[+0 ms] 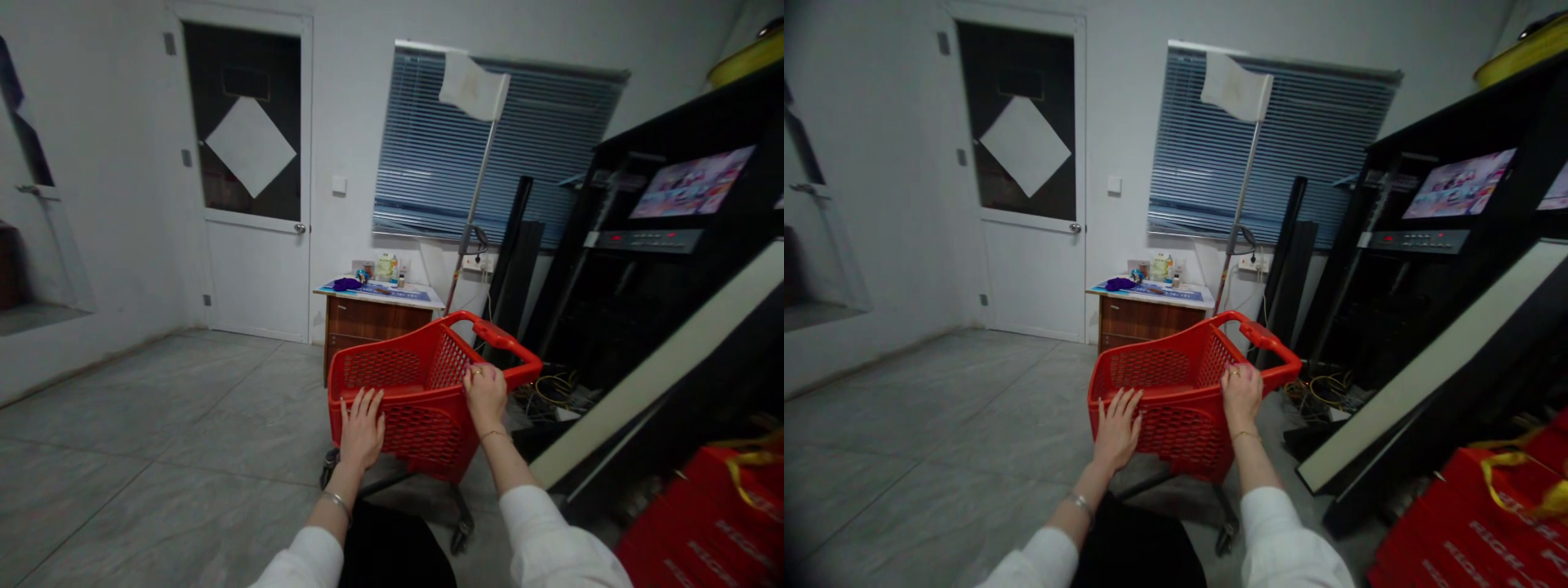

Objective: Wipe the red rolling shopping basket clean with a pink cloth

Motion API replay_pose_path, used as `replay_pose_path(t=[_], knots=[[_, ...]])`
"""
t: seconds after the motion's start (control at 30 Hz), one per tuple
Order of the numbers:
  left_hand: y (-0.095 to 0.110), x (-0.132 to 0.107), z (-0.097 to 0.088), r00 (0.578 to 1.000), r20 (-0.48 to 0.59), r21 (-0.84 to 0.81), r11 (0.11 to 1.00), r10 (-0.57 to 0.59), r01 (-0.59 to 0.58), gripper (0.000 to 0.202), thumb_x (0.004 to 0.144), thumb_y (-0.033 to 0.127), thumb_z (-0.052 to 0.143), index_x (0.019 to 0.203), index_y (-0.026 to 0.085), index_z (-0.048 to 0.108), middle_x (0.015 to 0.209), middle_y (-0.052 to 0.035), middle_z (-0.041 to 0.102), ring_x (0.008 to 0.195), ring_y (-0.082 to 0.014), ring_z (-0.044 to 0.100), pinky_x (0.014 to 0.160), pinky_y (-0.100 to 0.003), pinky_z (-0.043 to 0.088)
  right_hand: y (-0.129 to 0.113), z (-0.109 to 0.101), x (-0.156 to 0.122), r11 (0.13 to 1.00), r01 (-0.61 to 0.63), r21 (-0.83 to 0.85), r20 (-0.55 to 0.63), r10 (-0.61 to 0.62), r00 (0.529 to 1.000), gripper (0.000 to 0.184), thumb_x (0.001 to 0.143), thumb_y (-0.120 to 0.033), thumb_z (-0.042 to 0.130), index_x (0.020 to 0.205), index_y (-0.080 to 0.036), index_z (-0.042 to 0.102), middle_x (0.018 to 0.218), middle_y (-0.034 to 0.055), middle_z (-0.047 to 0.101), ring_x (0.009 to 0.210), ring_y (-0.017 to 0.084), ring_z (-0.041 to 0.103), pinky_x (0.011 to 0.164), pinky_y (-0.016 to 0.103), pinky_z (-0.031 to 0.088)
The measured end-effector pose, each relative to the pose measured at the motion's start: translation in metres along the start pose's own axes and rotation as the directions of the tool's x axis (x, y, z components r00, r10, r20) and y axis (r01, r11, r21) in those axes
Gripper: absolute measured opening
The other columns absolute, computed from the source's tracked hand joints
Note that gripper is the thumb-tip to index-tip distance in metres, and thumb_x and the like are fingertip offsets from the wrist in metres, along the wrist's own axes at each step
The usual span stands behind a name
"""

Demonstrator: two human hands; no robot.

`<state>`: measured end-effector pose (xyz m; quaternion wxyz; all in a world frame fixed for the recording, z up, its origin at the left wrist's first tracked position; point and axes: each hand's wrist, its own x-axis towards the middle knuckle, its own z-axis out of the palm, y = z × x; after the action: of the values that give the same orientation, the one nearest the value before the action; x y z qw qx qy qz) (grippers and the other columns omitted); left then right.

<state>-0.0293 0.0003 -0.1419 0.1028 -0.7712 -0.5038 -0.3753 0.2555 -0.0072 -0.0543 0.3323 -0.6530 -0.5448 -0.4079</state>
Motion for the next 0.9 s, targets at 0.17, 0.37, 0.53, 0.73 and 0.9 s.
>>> replay_pose_path(t=[0.17, 0.37, 0.53, 0.73, 0.9], knots=[[0.0, -0.002, -0.002, 1.0, 0.0, 0.01, 1.0, 0.001, -0.001, 0.049, 0.094, 0.025, 0.045, 0.143, 0.026, 0.046, 0.145, -0.0075, 0.053, 0.139, -0.0282, 0.04, 0.117, -0.064, 0.022, -0.12, 0.014, -0.041, 0.984, 0.077, 0.159, 0.057, -0.087, 0.995, 0.019, 0.095, -0.022, 0.05, 0.089, -0.019, 0.068, 0.089, 0.0068, 0.064, 0.091, 0.021, 0.049, 0.087, 0.035, 0.035], [-0.014, -0.002, -0.006, 1.0, 0.021, 0.019, 1.0, 0.022, -0.022, 0.049, 0.095, 0.023, 0.043, 0.144, 0.028, 0.045, 0.147, -0.0058, 0.052, 0.14, -0.0267, 0.039, 0.117, -0.062, 0.024, -0.112, 0.006, -0.031, 0.951, 0.233, 0.205, 0.092, -0.256, 0.962, 0.02, 0.096, -0.025, 0.051, 0.089, -0.021, 0.069, 0.083, 0.0051, 0.065, 0.082, 0.019, 0.05, 0.08, 0.031, 0.036], [-0.011, -0.002, -0.007, 1.0, 0.024, -0.032, 0.999, 0.0, 0.001, 0.05, 0.094, 0.023, 0.044, 0.144, 0.028, 0.045, 0.146, -0.0064, 0.052, 0.14, -0.0269, 0.039, 0.118, -0.062, 0.022, 0.017, -0.006, 0.001, 0.987, 0.152, 0.048, 0.027, -0.154, 0.988, 0.025, 0.096, -0.03, 0.049, 0.096, -0.017, 0.07, 0.094, 0.0082, 0.068, 0.088, 0.021, 0.05, 0.082, 0.032, 0.038], [0.002, -0.003, -0.004, 0.999, 0.009, -0.065, 0.997, -0.046, 0.047, 0.049, 0.094, 0.024, 0.045, 0.143, 0.027, 0.046, 0.145, -0.0067, 0.053, 0.141, -0.0272, 0.038, 0.118, -0.063, 0.02, 0.009, 0.003, -0.004, 1.0, 0.016, -0.002, -0.034, -0.016, 0.999, 0.028, 0.098, -0.028, 0.044, 0.096, -0.015, 0.069, 0.096, 0.0112, 0.067, 0.097, 0.022, 0.051, 0.085, 0.035, 0.038], [0.0, -0.002, -0.001, 1.0, -0.003, -0.055, 0.998, -0.029, 0.029, 0.048, 0.094, 0.024, 0.045, 0.142, 0.027, 0.047, 0.145, -0.007, 0.053, 0.14, -0.0268, 0.039, 0.119, -0.062, 0.019, -0.117, 0.016, -0.038, 0.988, 0.105, 0.117, 0.09, -0.116, 0.989, 0.024, 0.098, -0.025, 0.045, 0.088, -0.019, 0.067, 0.087, 0.0071, 0.064, 0.089, 0.019, 0.051, 0.082, 0.033, 0.036]])
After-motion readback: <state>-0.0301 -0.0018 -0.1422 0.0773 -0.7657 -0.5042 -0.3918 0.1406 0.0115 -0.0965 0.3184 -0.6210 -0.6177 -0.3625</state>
